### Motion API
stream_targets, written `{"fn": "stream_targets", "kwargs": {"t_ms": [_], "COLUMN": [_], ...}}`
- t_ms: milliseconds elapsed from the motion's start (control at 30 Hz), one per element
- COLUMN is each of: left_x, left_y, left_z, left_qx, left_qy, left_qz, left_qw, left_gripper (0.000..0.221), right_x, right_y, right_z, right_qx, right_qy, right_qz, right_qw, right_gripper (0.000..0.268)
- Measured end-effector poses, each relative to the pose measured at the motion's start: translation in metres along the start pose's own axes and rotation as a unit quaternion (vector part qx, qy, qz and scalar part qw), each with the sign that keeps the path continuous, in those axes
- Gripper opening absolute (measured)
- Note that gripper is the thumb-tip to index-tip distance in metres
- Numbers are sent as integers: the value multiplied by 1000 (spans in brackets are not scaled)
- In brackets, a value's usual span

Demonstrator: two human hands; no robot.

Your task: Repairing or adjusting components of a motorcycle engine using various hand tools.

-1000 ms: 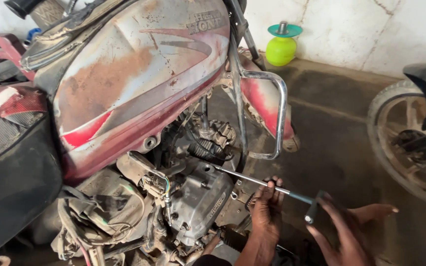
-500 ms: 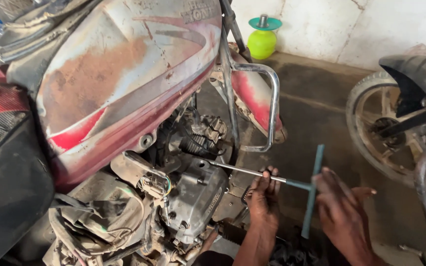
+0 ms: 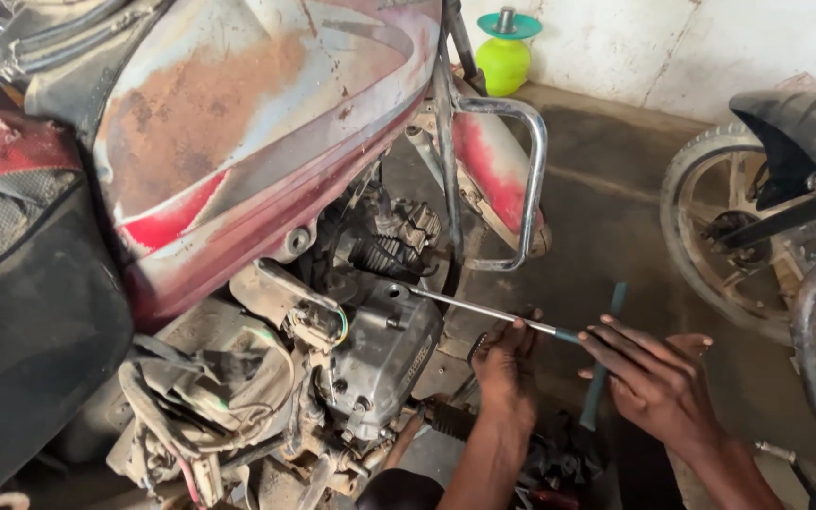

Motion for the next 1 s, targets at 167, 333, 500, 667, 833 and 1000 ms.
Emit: {"fn": "stream_targets", "kwargs": {"t_ms": [167, 333, 500, 667, 833, 1000], "left_x": [-6, -4, 1, 6, 0, -1], "left_y": [-17, -36, -70, -106, -138, -133], "left_z": [9, 30, 53, 51, 49, 43], "left_qx": [15, 87, 126, 150, 167, 142], "left_qy": [33, 65, 55, 71, 88, 89], "left_qz": [-17, -30, -48, -74, -114, -116], "left_qw": [999, 994, 989, 983, 975, 979], "left_gripper": [29, 36, 47, 51, 51, 47], "right_x": [-1, 8, 11, 26, 28, 22], "right_y": [7, 7, 3, -7, -27, -28], "right_z": [-13, -23, -49, -99, -101, -84], "right_qx": [56, 34, -49, -97, -71, -58], "right_qy": [36, 11, 53, 86, 99, 104], "right_qz": [11, 16, 32, 55, 89, 72], "right_qw": [998, 999, 997, 990, 988, 990], "right_gripper": [47, 57, 48, 36, 40, 38]}}
Point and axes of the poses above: each hand's wrist, its own y-axis towards the middle knuckle, its own z-axis out of the palm, x = y × z, the point moved 7 cm from there along y, towards the middle knuckle, and after that the axes turned 11 degrees about -y, right-handed, at the moved point
